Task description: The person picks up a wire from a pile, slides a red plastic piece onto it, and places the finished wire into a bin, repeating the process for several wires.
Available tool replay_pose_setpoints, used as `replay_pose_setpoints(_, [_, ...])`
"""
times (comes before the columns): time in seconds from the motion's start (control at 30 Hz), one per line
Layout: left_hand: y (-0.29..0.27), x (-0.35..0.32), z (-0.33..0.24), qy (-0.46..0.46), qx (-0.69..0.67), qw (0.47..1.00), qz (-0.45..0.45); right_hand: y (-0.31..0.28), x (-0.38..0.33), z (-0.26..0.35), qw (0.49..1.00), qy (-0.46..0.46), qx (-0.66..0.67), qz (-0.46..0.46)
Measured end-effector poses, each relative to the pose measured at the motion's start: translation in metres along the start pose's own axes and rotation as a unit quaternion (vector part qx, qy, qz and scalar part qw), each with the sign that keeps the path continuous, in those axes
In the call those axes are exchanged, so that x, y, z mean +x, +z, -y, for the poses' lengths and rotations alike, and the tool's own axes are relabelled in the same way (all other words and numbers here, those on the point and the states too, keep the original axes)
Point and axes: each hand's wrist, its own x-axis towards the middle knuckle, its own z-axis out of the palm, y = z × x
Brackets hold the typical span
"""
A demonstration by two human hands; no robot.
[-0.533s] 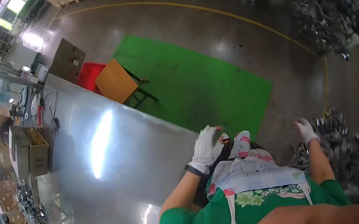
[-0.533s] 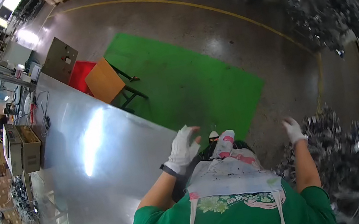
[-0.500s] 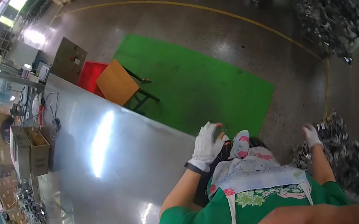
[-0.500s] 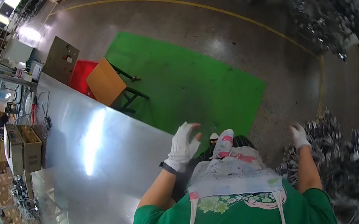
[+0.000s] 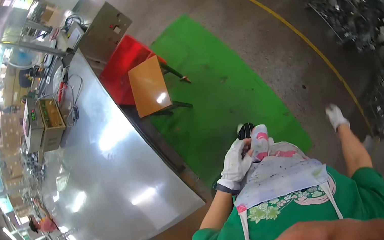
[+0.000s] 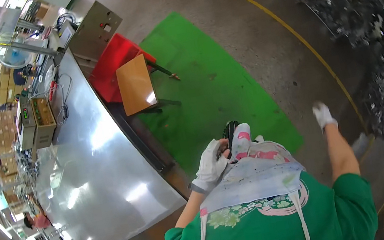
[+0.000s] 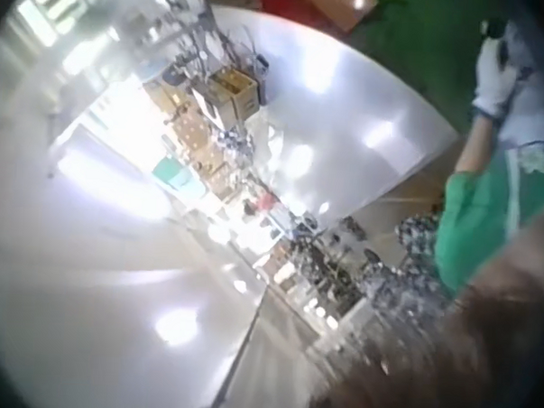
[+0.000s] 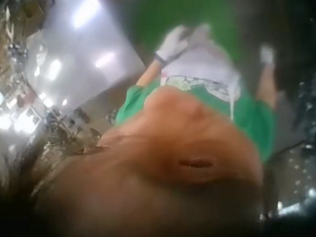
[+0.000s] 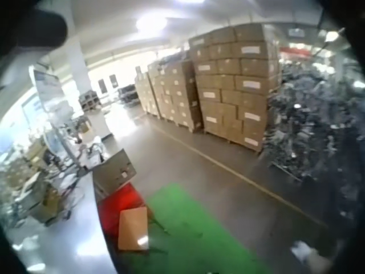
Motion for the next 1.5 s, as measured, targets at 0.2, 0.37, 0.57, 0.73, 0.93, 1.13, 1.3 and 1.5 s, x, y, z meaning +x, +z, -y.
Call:
replay_pose_setpoints(0.2, [-0.043,0.088,0.012,-0.057,-0.034,0.987,-0.147,-0.050,0.108,0.338,0.952,-0.291,0.083,-0.057])
replay_pose_setpoints(0.37, [-0.113,0.217,-0.008,-0.074,0.042,0.976,-0.202,-0.029,0.152,0.434,0.922,-0.335,-0.062,0.185])
replay_pose_setpoints(0.57, [-0.205,0.370,-0.024,-0.036,0.072,0.982,-0.173,-0.033,0.260,0.430,0.959,-0.168,-0.158,0.162])
replay_pose_setpoints(0.73, [-0.259,0.481,0.026,-0.089,0.079,0.982,-0.147,-0.017,0.380,0.444,0.964,-0.076,-0.198,0.162])
replay_pose_setpoints(0.93, [-0.345,0.591,-0.005,-0.175,0.029,0.977,-0.117,0.010,0.487,0.638,0.964,-0.189,-0.098,0.157])
replay_pose_setpoints(1.13, [-0.437,0.660,0.021,-0.311,-0.126,0.931,-0.143,0.034,0.522,0.911,0.954,-0.216,0.042,0.203])
replay_pose_setpoints(1.3, [-0.551,0.750,0.040,-0.283,0.018,0.954,-0.094,0.100,0.553,0.988,0.958,-0.168,0.121,0.198])
replay_pose_setpoints(1.5, [-0.661,0.824,0.062,-0.308,0.028,0.940,-0.145,0.123,0.572,1.049,0.973,-0.124,0.012,0.194])
